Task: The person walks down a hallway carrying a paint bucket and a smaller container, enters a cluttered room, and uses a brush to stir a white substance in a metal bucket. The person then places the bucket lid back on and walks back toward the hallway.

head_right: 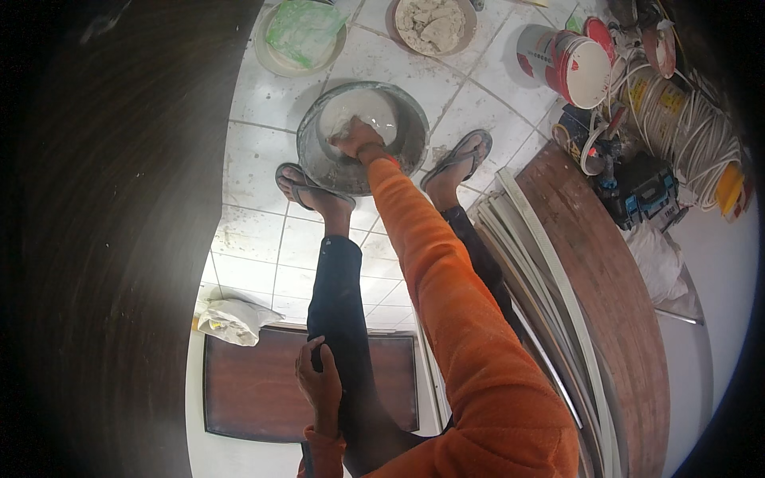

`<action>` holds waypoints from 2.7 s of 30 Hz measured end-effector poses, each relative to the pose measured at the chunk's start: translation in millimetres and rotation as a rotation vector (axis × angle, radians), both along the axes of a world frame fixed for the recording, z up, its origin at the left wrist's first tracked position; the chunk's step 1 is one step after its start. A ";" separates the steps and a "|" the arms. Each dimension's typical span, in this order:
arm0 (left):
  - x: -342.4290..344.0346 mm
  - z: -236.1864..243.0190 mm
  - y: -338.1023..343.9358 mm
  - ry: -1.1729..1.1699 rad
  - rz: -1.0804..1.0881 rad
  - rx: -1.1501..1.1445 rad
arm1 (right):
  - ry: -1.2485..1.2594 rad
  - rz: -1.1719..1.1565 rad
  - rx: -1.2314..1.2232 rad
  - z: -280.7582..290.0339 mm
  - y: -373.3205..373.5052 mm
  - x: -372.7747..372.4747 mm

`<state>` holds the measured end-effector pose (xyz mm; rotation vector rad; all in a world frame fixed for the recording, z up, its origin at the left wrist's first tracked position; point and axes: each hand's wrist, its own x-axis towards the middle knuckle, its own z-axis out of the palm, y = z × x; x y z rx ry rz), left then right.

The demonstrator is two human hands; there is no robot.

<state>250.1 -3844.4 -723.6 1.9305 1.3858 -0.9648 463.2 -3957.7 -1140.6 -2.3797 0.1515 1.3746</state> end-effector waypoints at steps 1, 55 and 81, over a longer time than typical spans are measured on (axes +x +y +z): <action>-0.1 0.1 0.3 0.001 -0.002 0.001 | -0.024 0.126 -0.009 0.1 0.6 -0.9; 5.3 -6.0 -9.4 -0.022 -0.007 -0.002 | 0.478 -0.554 0.318 3.1 -16.9 3.2; -1.2 -6.0 -6.1 -0.003 0.027 -0.014 | 0.129 0.079 0.201 -5.6 -21.2 6.6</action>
